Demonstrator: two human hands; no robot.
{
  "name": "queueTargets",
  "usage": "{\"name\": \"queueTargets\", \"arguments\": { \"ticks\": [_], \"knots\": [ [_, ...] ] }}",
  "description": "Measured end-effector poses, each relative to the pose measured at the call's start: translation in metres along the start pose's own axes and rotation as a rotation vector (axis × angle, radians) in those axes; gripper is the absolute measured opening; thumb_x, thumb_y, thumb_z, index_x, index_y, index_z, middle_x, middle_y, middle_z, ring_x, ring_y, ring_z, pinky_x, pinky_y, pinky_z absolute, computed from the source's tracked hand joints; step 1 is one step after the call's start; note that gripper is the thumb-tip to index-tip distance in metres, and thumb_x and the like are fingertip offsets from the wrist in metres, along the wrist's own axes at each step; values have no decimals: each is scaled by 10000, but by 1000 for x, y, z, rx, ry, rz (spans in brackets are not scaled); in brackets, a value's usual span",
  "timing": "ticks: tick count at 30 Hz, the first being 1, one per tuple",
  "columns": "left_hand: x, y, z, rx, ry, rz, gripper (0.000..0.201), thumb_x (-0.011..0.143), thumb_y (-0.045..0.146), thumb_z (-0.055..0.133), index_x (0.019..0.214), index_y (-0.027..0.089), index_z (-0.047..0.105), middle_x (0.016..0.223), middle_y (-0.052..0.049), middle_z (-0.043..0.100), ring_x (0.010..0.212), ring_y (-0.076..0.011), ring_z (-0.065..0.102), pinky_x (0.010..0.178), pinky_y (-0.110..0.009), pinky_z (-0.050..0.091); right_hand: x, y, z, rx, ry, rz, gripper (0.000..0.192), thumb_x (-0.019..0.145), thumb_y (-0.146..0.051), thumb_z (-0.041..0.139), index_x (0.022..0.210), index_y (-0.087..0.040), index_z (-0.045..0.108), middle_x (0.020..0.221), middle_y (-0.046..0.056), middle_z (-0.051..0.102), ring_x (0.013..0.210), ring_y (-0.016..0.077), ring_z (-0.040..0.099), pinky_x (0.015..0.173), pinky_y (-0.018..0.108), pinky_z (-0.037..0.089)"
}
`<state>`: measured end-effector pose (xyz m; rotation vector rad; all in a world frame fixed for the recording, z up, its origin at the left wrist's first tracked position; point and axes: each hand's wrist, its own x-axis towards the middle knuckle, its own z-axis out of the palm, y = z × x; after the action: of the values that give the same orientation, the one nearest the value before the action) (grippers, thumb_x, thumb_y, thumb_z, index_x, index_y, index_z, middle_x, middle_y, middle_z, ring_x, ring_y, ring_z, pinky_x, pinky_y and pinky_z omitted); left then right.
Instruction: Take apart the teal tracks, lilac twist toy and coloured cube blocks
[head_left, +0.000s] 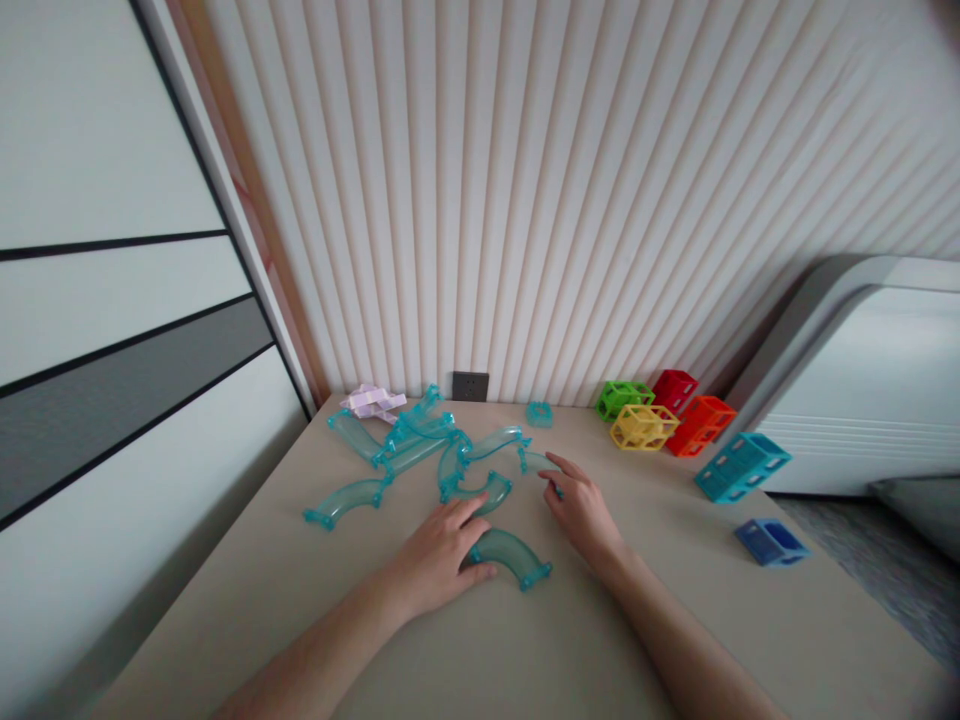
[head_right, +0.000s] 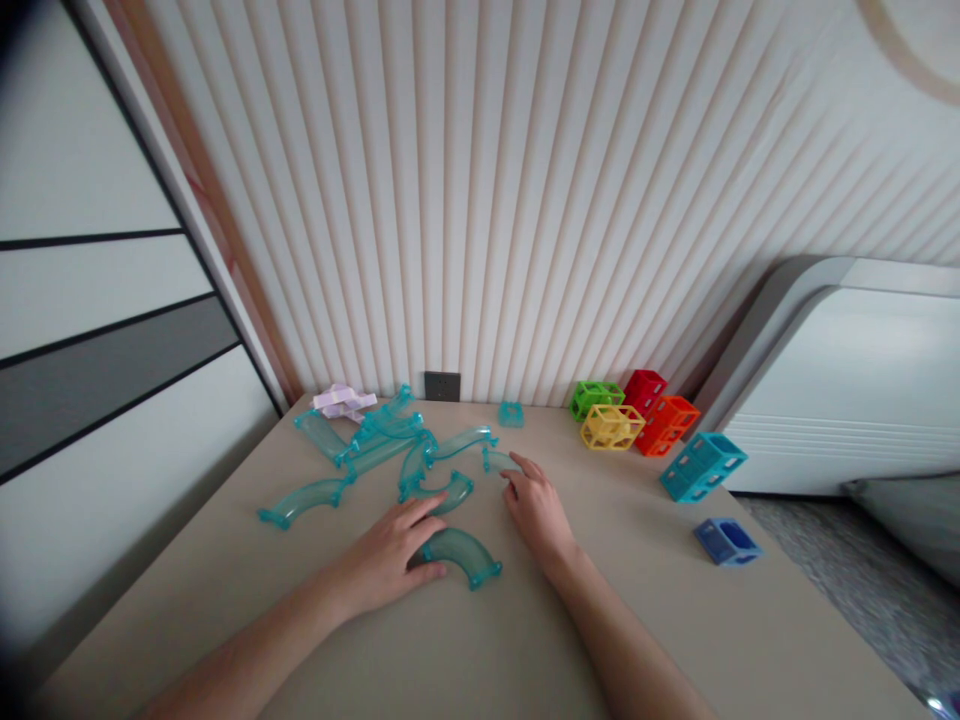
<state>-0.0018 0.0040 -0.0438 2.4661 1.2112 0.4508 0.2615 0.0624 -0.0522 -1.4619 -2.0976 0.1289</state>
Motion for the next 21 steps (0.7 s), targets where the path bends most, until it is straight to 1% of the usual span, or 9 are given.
{"name": "queueTargets", "arguments": {
  "ticks": [2, 4, 7, 9, 12, 15, 17, 18, 21],
  "knots": [
    [0, 0, 2, 18, 23, -4, 419, 859, 448, 702, 1209, 228, 631, 1514, -111, 477, 1369, -312, 478, 1118, -500, 426, 0, -2, -6, 94, 63, -36, 300, 849, -100, 512, 1002, -189, 754, 1279, 137, 676, 1158, 277, 664, 1017, 466, 531],
    [0, 0, 3, 45, 48, -18, 405, 854, 441, 710, 1189, 224, 641, 1487, -113, 500, 1346, -315, 499, 1109, -494, 437, -3, -11, -10, 210, 82, -76, 290, 869, -123, 506, 1024, -210, 735, 1277, 110, 677, 1138, 253, 674, 992, 436, 552],
    [0, -1, 5, 87, 87, -50, 397, 825, 422, 746, 1148, 211, 654, 1428, -114, 543, 1294, -318, 544, 1091, -481, 458, -10, -31, -12, 330, 46, -143, 331, 879, -119, 505, 1126, -233, 694, 1283, 85, 672, 1143, 221, 670, 974, 390, 566],
    [-1, -2, 5, 105, 116, -70, 471, 780, 423, 790, 1167, 201, 639, 1402, -123, 557, 1270, -324, 562, 1076, -474, 474, -16, -44, -10, 369, -6, -203, 397, 875, -103, 512, 1219, -244, 652, 1295, 84, 663, 1172, 213, 653, 987, 380, 558],
    [-3, -1, 1, 118, 179, -105, 593, 709, 461, 839, 1171, 168, 611, 1346, -158, 580, 1230, -341, 586, 1028, -467, 507, -22, -56, -7, 389, -80, -284, 449, 871, -88, 529, 1277, -256, 623, 1316, 89, 649, 1203, 213, 634, 1009, 377, 544],
    [-6, 2, -8, 111, 238, -150, 482, 730, 501, 812, 1017, 172, 609, 1099, -120, 667, 1060, -311, 658, 906, -438, 559, -24, -61, -7, 370, -97, -325, 424, 883, -93, 533, 1267, -241, 632, 1308, 107, 652, 1197, 219, 637, 1003, 378, 547],
    [-7, 6, -15, 101, 254, -187, 408, 756, 525, 781, 883, 197, 574, 896, -60, 661, 898, -275, 675, 798, -408, 572, -25, -61, -9, 353, -113, -344, 409, 887, -92, 531, 1257, -227, 639, 1300, 115, 654, 1189, 220, 638, 998, 377, 548],
    [-8, 7, -17, 97, 261, -205, 408, 757, 534, 775, 844, 206, 549, 843, -42, 645, 848, -265, 671, 763, -399, 570, -25, -61, -10, 346, -128, -352, 407, 885, -90, 529, 1253, -223, 642, 1298, 116, 655, 1186, 220, 638, 997, 376, 548],
    [-9, 9, -18, 85, 276, -231, 438, 746, 523, 788, 902, 214, 519, 881, -48, 651, 874, -272, 672, 771, -405, 567, -26, -62, -11, 326, -199, -359, 419, 874, -79, 527, 1250, -220, 649, 1311, 112, 648, 1190, 222, 633, 1005, 375, 542]
  ]
}}
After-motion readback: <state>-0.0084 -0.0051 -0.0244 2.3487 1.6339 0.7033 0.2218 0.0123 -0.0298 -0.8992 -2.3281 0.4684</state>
